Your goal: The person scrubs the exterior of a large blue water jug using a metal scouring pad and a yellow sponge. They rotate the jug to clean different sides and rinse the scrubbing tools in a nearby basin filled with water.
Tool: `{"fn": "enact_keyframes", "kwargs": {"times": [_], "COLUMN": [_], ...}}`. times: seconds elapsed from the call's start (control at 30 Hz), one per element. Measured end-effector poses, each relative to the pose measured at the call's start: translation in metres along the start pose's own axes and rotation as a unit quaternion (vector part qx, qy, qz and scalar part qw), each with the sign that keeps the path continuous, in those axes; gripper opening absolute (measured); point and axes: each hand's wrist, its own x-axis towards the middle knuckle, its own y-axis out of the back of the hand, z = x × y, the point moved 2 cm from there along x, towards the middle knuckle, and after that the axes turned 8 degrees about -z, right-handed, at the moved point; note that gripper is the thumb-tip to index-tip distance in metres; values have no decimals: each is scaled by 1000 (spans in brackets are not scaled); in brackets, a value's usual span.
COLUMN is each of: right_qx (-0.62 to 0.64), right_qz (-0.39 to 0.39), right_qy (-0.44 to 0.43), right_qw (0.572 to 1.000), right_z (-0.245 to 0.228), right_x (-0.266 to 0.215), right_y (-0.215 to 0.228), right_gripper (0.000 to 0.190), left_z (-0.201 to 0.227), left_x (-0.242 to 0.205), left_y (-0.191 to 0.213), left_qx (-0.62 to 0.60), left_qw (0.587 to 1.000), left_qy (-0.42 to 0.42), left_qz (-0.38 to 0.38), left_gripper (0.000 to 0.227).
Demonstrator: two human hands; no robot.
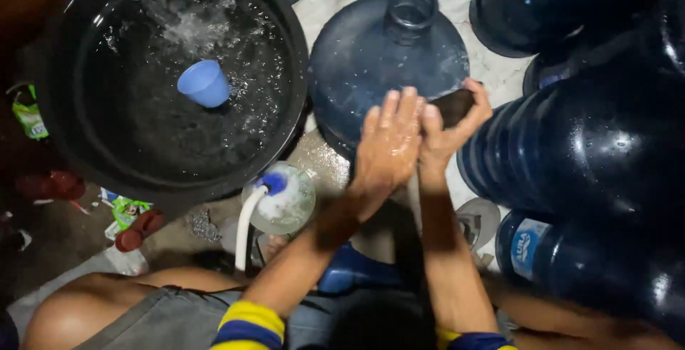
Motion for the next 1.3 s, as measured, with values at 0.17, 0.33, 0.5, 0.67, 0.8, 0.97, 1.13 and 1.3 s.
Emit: {"fn": "enact_keyframes", "kwargs": {"times": [0.17, 0.33, 0.5, 0.67, 0.8, 0.97, 1.13, 1.3], "right_qx": [238, 294, 314, 323, 307, 363, 343, 356], "right_qz": [17, 6, 2, 31, 40, 68, 51, 44], "right_qy": [-46, -29, -17, -1, -8, -48, -22, -9], "right_qw": [970, 955, 949, 946, 951, 928, 938, 933], "right_z": [35, 23, 25, 20, 4, 5, -1, -37], "right_x": [-4, 4, 4, 2, -2, -2, -4, 0], "right_y": [8, -2, -11, -14, -9, 0, 6, 5], "right_gripper": [57, 56, 63, 58, 58, 56, 64, 80], "left_z": [16, -43, -92, -95, -81, -55, -41, -19], "left_x": [34, 34, 24, 37, 35, 29, 36, 45], "left_y": [-64, -50, -25, -14, -11, -20, -5, 4], "left_qx": [-164, -328, -383, -359, -409, -918, -938, -954], "left_qw": [956, 903, 922, 932, 911, 200, 99, 92], "left_qy": [-236, -272, 16, 48, 38, 325, 307, 241], "left_qz": [55, 51, 56, 34, 33, -111, -130, -150], "left_gripper": [38, 40, 29, 26, 23, 31, 59, 74]}}
